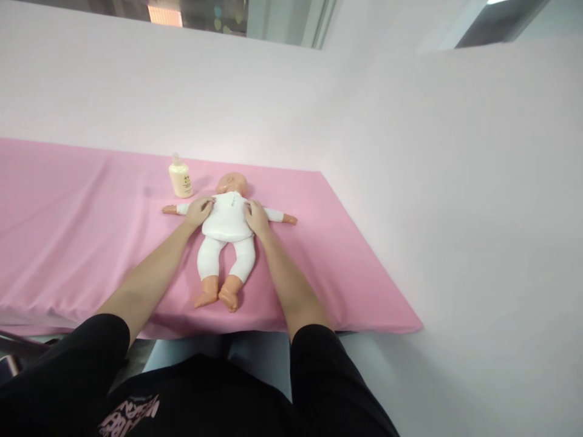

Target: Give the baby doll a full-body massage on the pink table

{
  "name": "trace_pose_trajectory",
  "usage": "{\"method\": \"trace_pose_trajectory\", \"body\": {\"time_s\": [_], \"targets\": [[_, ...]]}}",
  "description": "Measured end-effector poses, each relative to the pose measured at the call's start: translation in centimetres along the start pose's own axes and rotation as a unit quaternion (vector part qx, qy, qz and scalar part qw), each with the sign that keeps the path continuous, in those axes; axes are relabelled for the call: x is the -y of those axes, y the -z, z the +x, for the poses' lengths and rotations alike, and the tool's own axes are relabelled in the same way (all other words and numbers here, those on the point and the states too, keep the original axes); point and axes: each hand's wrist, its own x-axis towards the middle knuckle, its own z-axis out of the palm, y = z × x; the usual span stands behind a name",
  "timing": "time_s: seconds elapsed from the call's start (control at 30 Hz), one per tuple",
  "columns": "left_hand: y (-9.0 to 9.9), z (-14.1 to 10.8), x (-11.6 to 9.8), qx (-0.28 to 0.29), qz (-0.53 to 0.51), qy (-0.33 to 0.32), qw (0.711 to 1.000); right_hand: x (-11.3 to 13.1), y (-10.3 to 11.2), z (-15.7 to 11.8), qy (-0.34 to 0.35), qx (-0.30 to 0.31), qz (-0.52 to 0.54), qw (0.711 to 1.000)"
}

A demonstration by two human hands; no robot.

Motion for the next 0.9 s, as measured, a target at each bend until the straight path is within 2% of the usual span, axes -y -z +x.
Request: {"method": "trace_pose_trajectory", "body": {"time_s": [0.07,0.23,0.37,0.5,0.7,0.83,0.9], "targets": [[0.2,0.0,-0.3,0.006,0.058,0.027,0.998,0.1,0.5,-0.2,-0.049,-0.011,-0.056,0.997],[0.5,0.0,-0.9,0.085,0.15,0.089,0.981,1.4,1.5,-0.6,-0.131,0.032,-0.15,0.98],[0.3,0.1,-1.2,0.089,0.185,0.141,0.968,2.4,1.8,-0.8,-0.168,0.063,-0.196,0.964],[-0.1,0.1,-1.7,0.076,0.209,0.183,0.958,2.8,1.7,-1.1,-0.177,0.061,-0.217,0.958],[-0.3,-0.5,-1.4,0.076,0.163,0.188,0.966,3.0,1.1,-1.3,-0.178,0.033,-0.223,0.958],[0.0,-0.8,-0.6,0.08,0.103,0.185,0.974,2.0,0.6,-1.1,-0.208,0.046,-0.142,0.967],[0.2,-0.9,-0.5,0.092,0.036,0.199,0.975,1.4,0.4,-1.0,-0.207,0.042,-0.076,0.974]]}}
